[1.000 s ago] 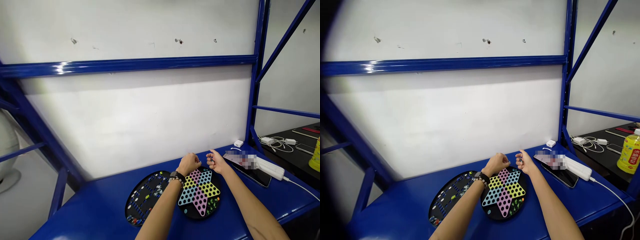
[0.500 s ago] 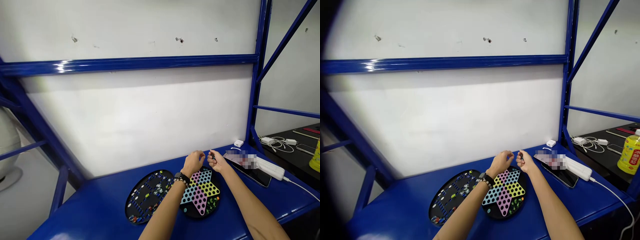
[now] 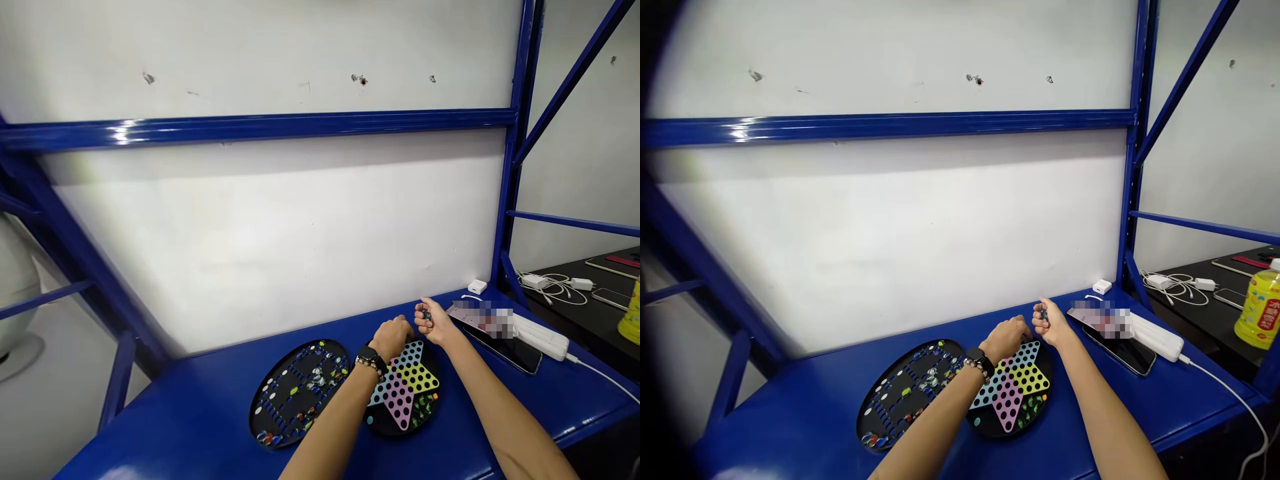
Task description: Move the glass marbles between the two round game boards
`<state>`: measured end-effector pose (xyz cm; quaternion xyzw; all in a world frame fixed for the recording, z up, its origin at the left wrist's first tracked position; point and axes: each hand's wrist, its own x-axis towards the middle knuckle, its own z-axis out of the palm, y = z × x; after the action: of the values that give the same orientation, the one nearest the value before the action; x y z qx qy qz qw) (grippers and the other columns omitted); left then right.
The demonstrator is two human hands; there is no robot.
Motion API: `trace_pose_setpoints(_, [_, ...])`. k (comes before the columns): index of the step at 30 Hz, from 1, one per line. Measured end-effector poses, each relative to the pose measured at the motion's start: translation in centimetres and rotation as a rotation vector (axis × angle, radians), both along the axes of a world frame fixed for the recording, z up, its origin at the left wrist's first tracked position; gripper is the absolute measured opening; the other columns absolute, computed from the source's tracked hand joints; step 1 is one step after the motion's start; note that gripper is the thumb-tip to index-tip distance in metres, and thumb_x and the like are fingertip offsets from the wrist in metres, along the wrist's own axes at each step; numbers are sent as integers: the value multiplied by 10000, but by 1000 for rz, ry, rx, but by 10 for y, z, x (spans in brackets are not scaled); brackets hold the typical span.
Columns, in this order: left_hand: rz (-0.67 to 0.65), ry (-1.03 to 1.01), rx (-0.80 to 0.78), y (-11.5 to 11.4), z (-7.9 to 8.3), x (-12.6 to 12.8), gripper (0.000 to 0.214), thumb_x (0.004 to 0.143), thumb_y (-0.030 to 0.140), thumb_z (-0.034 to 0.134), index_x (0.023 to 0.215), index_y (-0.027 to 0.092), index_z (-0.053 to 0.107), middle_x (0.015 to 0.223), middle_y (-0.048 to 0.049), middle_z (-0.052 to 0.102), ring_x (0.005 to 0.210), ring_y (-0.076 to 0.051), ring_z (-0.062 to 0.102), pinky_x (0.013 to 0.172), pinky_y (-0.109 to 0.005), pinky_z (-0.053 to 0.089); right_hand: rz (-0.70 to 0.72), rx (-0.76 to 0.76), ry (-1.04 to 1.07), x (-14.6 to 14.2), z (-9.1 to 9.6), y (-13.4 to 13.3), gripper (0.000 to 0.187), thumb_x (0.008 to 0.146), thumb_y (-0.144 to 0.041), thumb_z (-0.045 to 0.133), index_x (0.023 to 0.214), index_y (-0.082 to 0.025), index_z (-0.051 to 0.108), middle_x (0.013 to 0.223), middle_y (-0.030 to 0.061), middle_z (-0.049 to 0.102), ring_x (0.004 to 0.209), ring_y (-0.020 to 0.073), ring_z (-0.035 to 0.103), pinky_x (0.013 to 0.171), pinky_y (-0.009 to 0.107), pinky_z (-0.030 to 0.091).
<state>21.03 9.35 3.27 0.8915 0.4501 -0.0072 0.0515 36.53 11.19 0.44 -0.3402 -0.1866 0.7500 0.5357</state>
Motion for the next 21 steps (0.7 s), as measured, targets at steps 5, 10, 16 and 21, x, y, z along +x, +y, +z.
trace_pose_setpoints(5, [48, 36, -1, 1, 3, -1, 310, 832, 68, 565, 1011, 217, 769, 1122, -147, 672, 938, -281, 708, 815, -384, 558, 12, 4, -2, 0, -3, 3, 356, 989, -373, 414, 705, -178, 506, 465, -71, 423, 301, 25, 221, 312, 142, 101])
trace_pose_setpoints(10, [14, -11, -107, -1, 9, 2, 341, 811, 57, 563, 985, 262, 771, 1036, -73, 753, 953, -238, 715, 821, -306, 553, 15, 10, -6, 1, -5, 5, 366, 985, -389, 403, 704, -179, 508, 471, -67, 427, 305, 29, 227, 315, 149, 99])
trace_pose_setpoints(16, [57, -94, -228, 0, 9, 6, 169, 805, 192, 643, 886, 245, 781, 965, -49, 785, 900, -207, 727, 783, -252, 554, 27, 9, -20, 1, -9, 6, 375, 988, -412, 390, 716, -182, 508, 481, -66, 434, 309, 30, 236, 315, 149, 101])
trace_pose_setpoints(21, [163, -151, -283, -1, 6, 9, 146, 758, 335, 720, 826, 218, 773, 869, -55, 783, 791, -195, 729, 644, -225, 541, 48, -18, -56, 1, -18, 9, 376, 989, -430, 398, 729, -182, 507, 478, -73, 428, 294, 27, 239, 309, 146, 104])
